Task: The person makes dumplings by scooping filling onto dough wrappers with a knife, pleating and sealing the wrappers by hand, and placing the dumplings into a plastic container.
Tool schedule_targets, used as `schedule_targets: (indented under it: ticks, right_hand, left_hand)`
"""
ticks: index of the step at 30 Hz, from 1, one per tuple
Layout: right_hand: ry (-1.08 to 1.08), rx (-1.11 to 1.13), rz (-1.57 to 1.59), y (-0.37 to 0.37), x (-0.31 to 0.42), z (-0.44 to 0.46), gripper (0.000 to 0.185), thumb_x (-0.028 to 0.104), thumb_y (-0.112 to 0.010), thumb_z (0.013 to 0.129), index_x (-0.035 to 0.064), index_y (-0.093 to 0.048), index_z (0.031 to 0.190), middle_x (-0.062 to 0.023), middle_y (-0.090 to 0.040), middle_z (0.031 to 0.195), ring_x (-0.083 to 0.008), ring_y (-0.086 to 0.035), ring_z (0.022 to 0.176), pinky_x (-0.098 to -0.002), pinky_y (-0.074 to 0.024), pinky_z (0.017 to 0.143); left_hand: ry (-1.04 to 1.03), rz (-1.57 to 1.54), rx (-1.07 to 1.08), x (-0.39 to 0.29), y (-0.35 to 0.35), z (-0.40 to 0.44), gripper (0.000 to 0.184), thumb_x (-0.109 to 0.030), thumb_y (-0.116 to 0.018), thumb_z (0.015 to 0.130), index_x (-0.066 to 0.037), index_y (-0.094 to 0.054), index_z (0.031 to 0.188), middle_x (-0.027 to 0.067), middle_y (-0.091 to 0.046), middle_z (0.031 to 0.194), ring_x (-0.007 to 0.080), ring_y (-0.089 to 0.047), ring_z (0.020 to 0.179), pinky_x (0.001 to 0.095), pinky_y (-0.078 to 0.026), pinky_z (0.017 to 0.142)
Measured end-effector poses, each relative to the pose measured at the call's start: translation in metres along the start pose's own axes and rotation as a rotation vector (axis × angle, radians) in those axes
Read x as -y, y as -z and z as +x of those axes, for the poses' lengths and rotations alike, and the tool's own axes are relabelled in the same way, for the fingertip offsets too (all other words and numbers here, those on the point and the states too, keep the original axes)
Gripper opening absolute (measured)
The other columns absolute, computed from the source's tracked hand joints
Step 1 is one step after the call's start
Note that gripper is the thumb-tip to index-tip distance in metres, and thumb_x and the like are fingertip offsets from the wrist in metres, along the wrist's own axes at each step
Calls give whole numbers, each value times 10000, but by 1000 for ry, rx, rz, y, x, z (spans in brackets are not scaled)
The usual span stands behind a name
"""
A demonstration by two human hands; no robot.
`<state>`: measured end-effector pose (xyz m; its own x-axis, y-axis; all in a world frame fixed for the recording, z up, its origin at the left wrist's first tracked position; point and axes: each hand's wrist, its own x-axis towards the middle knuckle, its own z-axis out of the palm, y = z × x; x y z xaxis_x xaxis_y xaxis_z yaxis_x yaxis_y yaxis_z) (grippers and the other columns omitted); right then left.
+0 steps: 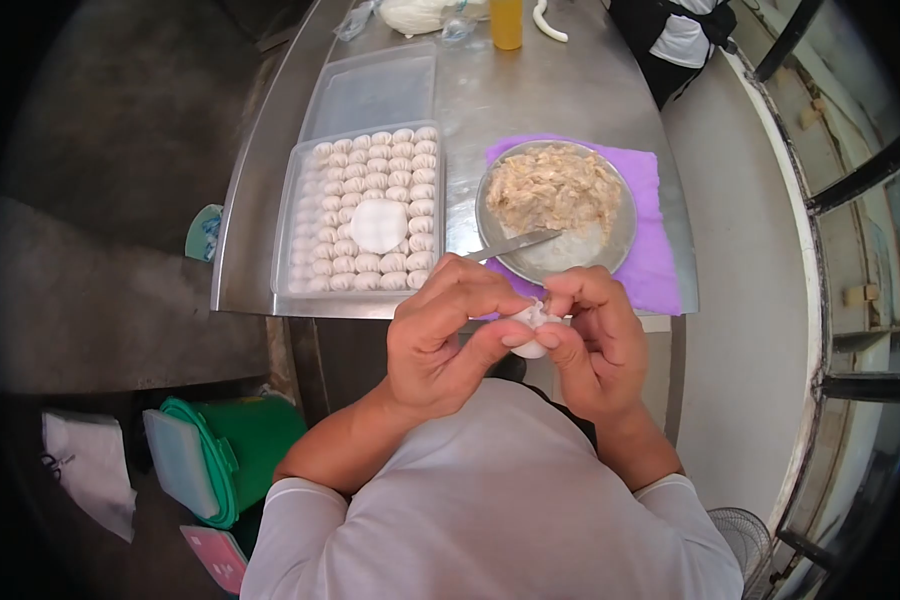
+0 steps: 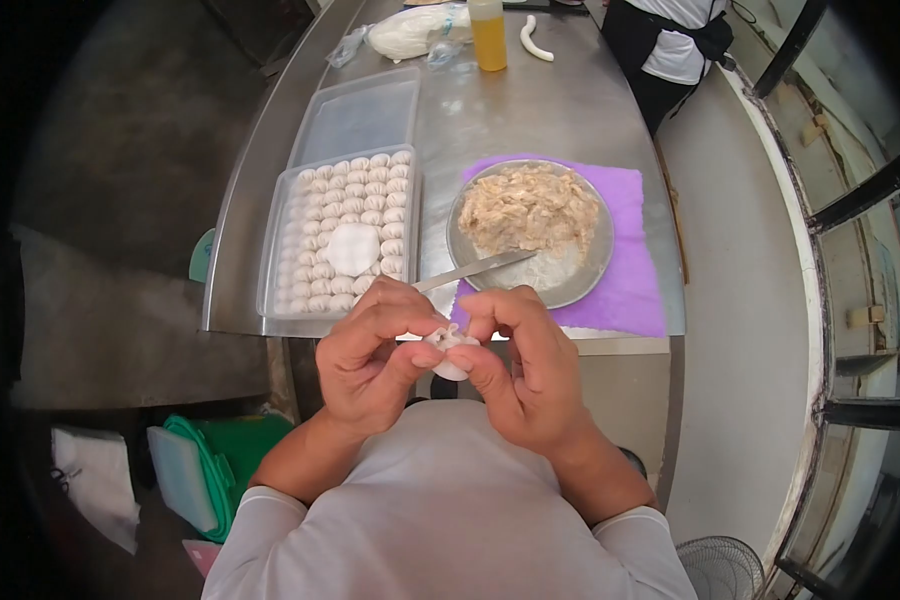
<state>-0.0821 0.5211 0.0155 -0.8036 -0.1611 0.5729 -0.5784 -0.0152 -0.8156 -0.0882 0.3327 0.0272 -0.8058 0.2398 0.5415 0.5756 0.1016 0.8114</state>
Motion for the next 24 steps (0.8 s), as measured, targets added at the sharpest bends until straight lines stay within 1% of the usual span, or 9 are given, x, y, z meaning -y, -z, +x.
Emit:
schedule_targets:
  ticks: [4,7,11,13,17,20,22,23,24]
  right_hand:
    - [-61,-6,-65,-10,2,1,119,63,-641,980,-11,-594,1061,-94,-571,936,-185,-522,800,-293,-439,650]
    - [-33,29,-139,-22,2,7,130,66,-643,979,-11,-598,1073,-92,-573,913,-176,-518,808,-288,-431,653]
    - [6,46,-89,-42,0,11,125,67,-642,977,-15,-604,1062,-94,-563,907,-176,-508,786,-283,-418,649]
    - [-137,12,-74,-56,6,17,112,64,-650,968,-18,-618,1037,-90,-565,903,-184,-507,763,-287,-413,649]
    - [-163,84,-169,-81,5,26,118,61,-660,959,-26,-631,1033,-89,-573,904,-183,-511,746,-283,-419,654]
    - [-116,147,-209,-99,-6,33,116,52,-674,941,-18,-648,1029,-94,-577,909,-180,-515,771,-290,-421,649]
    - [-10,150,-126,-111,-17,44,137,39,-696,913,-8,-674,1040,-92,-566,903,-183,-517,797,-286,-427,663]
    - [-20,144,-137,-117,-21,49,137,39,-696,913,-8,-674,1040,-92,-566,903,-183,-517,797,-286,-427,663]
    - [-13,171,-164,-124,-24,53,156,28,-707,895,-1,-686,1047,-87,-562,900,-180,-522,811,-285,-432,681]
  left_hand:
    - [1,29,42,1,7,-1,142,-30,-730,913,15,-696,1043,112,-653,1004,181,-597,900,299,-475,791]
    - [166,-191,-152,3,9,-2,117,-48,-761,885,-6,-717,984,76,-682,935,175,-605,864,292,-495,767]
    - [89,-183,-34,5,41,-1,78,-26,-754,885,-9,-719,953,81,-666,939,158,-606,845,286,-480,742]
    - [57,-171,-13,8,60,1,66,1,-745,885,-5,-713,943,88,-654,948,147,-601,844,280,-467,724]
    - [103,-205,74,24,95,0,58,-5,-762,867,-21,-720,903,68,-655,906,134,-592,823,274,-452,701]
    - [96,-282,187,45,118,-7,169,-100,-759,912,-13,-703,1045,69,-666,974,147,-620,835,278,-484,731]
    - [505,-760,111,47,129,-9,340,-200,-678,993,19,-619,1246,89,-672,1079,188,-666,890,308,-541,780]
    - [511,-772,121,54,137,-11,340,-200,-678,993,19,-619,1246,89,-672,1079,188,-666,890,308,-541,780]
    - [711,-1044,220,64,148,-15,395,-223,-630,1021,35,-563,1313,100,-667,1118,202,-678,930,329,-563,804]
